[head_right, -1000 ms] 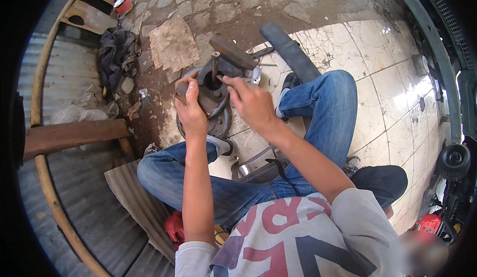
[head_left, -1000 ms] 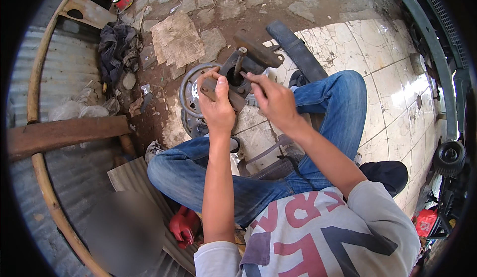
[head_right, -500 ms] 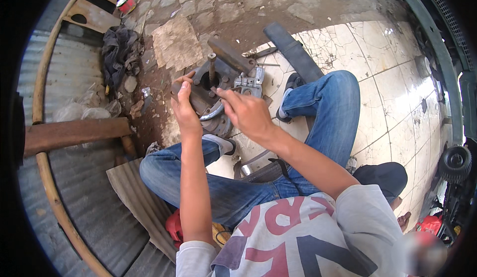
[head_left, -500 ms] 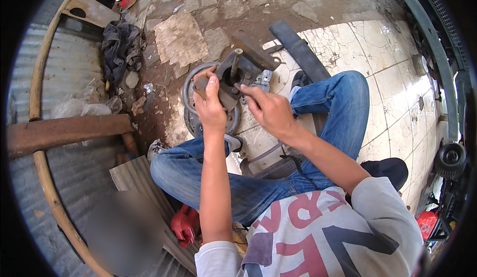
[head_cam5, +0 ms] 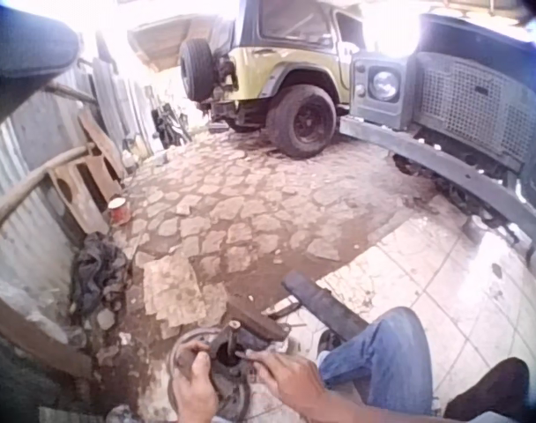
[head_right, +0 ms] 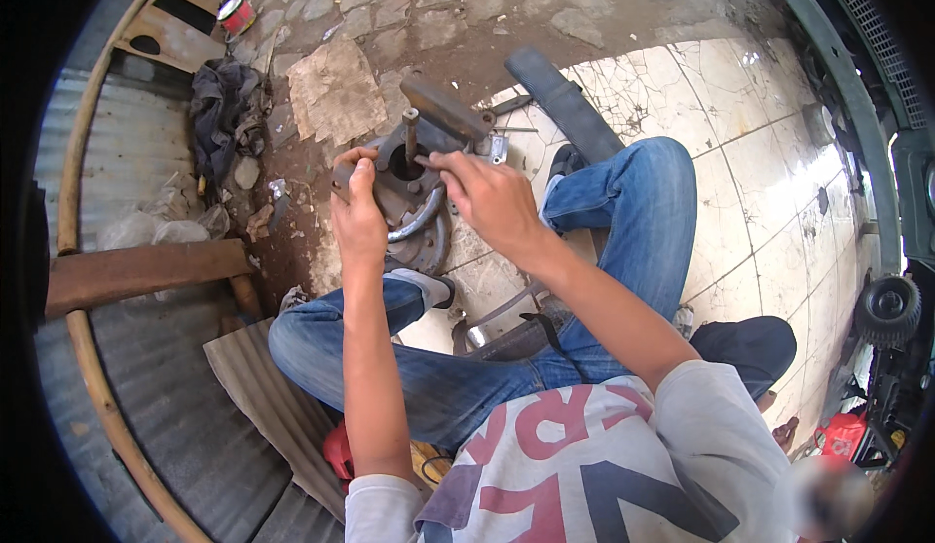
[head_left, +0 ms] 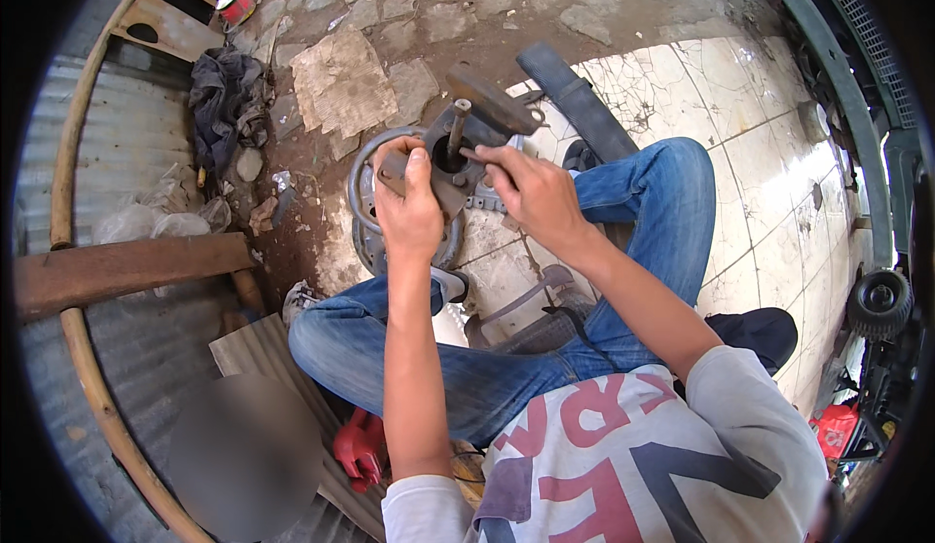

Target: The person sits on the ground and uses a small metal rod to scrape and clean the interior surfaces of a cylindrical mechanical housing. They repeatedly rotate the part and probe different areas with the rod, then inspect the cleaned surfaces.

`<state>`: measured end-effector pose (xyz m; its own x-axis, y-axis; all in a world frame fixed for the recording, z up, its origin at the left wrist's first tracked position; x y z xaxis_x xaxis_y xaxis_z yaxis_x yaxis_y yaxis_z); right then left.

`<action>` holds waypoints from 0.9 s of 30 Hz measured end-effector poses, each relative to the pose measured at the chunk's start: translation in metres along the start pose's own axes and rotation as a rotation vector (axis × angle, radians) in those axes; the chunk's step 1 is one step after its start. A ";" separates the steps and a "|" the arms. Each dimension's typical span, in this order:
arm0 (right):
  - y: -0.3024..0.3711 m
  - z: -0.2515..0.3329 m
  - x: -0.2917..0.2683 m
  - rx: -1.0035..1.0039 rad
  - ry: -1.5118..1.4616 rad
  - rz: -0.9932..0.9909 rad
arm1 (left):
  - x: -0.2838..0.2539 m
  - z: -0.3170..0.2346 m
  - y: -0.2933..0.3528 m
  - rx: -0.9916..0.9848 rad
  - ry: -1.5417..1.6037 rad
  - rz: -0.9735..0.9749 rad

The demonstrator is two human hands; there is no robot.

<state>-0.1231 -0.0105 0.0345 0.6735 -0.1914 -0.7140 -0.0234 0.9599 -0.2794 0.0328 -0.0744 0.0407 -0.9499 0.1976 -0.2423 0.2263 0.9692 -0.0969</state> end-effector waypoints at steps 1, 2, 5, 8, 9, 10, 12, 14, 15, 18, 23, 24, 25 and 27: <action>-0.002 0.000 -0.003 0.013 0.020 -0.011 | 0.001 0.002 -0.001 0.006 -0.042 -0.011; 0.005 0.005 0.001 0.016 -0.002 -0.074 | 0.004 -0.003 -0.004 0.016 -0.084 -0.013; 0.008 0.009 0.000 -0.055 0.001 -0.025 | 0.007 -0.014 -0.006 -0.081 0.055 0.008; 0.011 0.007 0.003 0.022 -0.028 -0.036 | 0.007 -0.015 -0.009 -0.114 0.047 -0.001; 0.011 0.008 0.003 0.046 -0.039 -0.041 | 0.008 -0.016 -0.010 -0.132 0.062 -0.010; 0.015 0.015 0.005 0.040 -0.081 0.002 | 0.007 -0.013 -0.011 -0.133 0.058 -0.008; 0.008 -0.002 0.001 0.049 -0.053 -0.008 | 0.002 -0.006 -0.012 -0.136 0.045 -0.002; 0.005 -0.006 0.001 0.044 -0.019 -0.036 | 0.001 -0.004 -0.011 -0.118 0.035 -0.016; 0.008 0.001 0.004 0.038 -0.062 -0.027 | 0.001 -0.003 -0.010 -0.109 0.031 -0.022; 0.015 0.013 0.010 0.002 -0.124 -0.024 | -0.004 0.004 -0.009 -0.184 0.077 -0.027; 0.015 0.017 0.006 -0.002 -0.049 0.029 | -0.008 0.004 -0.009 -0.176 0.104 -0.009; 0.018 0.024 0.007 -0.041 -0.053 0.033 | -0.009 0.005 -0.009 -0.186 0.106 -0.001; 0.016 0.015 0.004 -0.045 -0.063 -0.001 | -0.008 0.005 -0.008 -0.193 0.101 0.000; 0.008 -0.009 -0.006 -0.062 -0.090 -0.070 | -0.011 -0.002 -0.005 -0.203 0.086 -0.004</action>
<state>-0.1334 -0.0037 0.0308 0.7388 -0.2355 -0.6315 -0.0180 0.9297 -0.3678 0.0413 -0.0813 0.0455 -0.9677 0.1967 -0.1578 0.1823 0.9780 0.1012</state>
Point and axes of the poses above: each hand's wrist, its own y-axis away from the middle knuckle, its own x-axis out of the palm, z = x × y, the point moved 5 cm from there along -y, towards the middle knuckle, and after that the axes turned 10 degrees about z, right-handed, at the moved point
